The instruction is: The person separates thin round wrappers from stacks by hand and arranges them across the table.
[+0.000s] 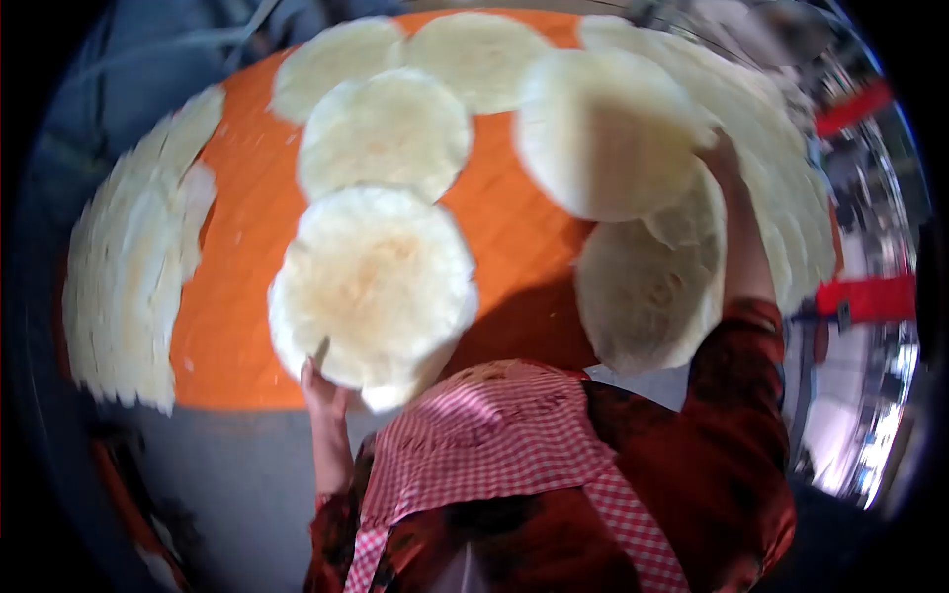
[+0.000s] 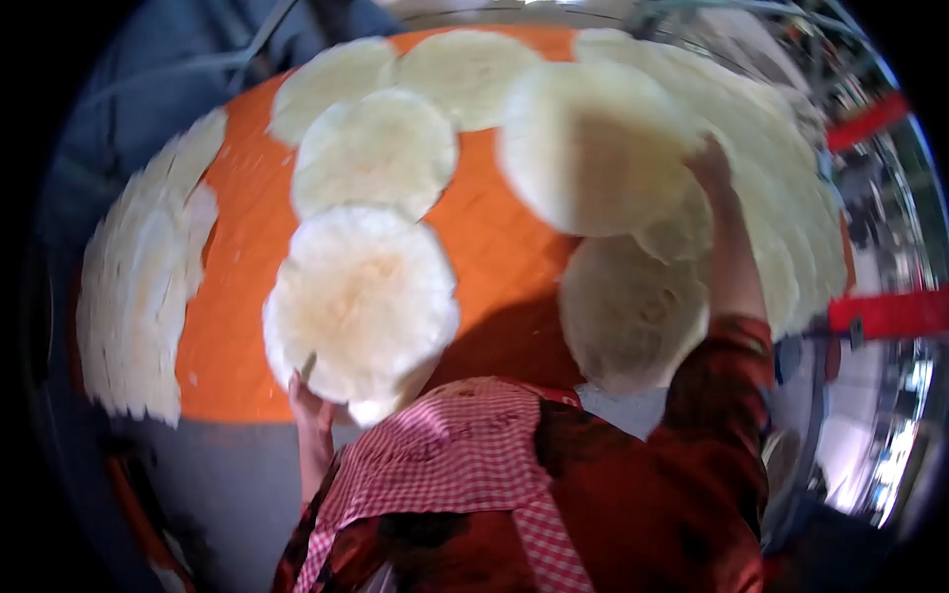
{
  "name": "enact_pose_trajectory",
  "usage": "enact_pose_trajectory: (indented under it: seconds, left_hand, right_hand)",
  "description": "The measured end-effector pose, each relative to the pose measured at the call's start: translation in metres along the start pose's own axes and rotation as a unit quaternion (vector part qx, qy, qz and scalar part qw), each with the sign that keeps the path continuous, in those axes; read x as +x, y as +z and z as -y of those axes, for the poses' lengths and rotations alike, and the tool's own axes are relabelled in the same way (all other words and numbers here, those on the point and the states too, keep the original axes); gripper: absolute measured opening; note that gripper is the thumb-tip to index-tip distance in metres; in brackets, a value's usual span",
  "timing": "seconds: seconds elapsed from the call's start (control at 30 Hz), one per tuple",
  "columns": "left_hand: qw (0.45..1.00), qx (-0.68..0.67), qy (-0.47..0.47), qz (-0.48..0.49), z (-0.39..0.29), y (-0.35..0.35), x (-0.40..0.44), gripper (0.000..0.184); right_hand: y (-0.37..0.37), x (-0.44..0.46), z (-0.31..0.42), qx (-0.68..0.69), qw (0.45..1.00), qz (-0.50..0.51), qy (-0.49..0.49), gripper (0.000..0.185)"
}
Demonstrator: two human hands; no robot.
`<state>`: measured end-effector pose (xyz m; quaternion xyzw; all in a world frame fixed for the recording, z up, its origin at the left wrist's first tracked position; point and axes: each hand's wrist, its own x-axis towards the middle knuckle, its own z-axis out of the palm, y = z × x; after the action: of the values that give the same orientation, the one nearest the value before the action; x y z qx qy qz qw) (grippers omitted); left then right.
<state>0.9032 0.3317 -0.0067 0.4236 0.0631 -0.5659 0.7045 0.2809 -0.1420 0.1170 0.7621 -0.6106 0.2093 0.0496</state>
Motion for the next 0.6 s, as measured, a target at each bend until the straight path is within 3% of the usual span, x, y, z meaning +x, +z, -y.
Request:
enact_pose_trajectory:
  seconds: [0.03,0.13,0.17,0.2,0.27,0.3,0.33,0.37,0.43,0.53,0.6]
  left_hand:
    - [0.999,-0.049,0.006,0.013,-0.002,-0.003,-0.002,0.060]
    - [0.996,-0.031,0.024,0.079,-0.004,0.022,-0.009,0.074]
    - [0.996,-0.031,0.026,0.076,-0.003,0.024,-0.007,0.073]
    - [0.995,-0.038,0.027,0.088,0.000,0.020,-0.002,0.071]
    - [0.995,0.011,0.035,0.091,0.002,0.039,-0.008,0.073]
    - [0.995,0.021,0.032,0.097,0.000,0.048,-0.006,0.075]
    - [0.993,0.042,0.036,0.101,-0.001,0.054,-0.005,0.077]
    - [0.992,0.063,0.037,0.103,-0.002,0.057,-0.005,0.080]
    - [0.989,0.072,0.064,0.111,0.000,0.056,0.000,0.080]
    - [0.990,0.071,0.035,0.115,-0.003,0.058,-0.002,0.079]
    - [0.990,0.073,0.038,0.115,-0.004,0.062,-0.006,0.074]
  right_hand:
    - [-0.017,-0.011,0.043,-0.109,0.987,0.024,0.116,0.046]
    - [0.055,-0.056,0.122,0.239,0.966,0.093,0.029,0.033]
    - [0.117,-0.083,0.142,0.565,0.796,0.217,0.019,0.013]
    - [0.096,-0.111,0.241,0.375,0.853,0.135,-0.337,0.021]
    - [0.045,-0.179,0.384,0.503,0.731,0.458,-0.058,0.047]
    - [0.057,-0.206,0.425,0.521,0.704,0.454,-0.163,0.062]
    - [0.070,-0.222,0.457,0.465,0.722,0.435,-0.269,0.072]
    - [0.050,-0.226,0.481,0.417,0.741,0.437,-0.292,0.071]
    - [0.049,-0.233,0.500,0.340,0.796,0.388,-0.316,0.065]
    - [0.072,-0.237,0.494,0.426,0.771,0.397,-0.257,0.055]
    - [0.080,-0.233,0.491,0.466,0.733,0.458,-0.189,0.053]
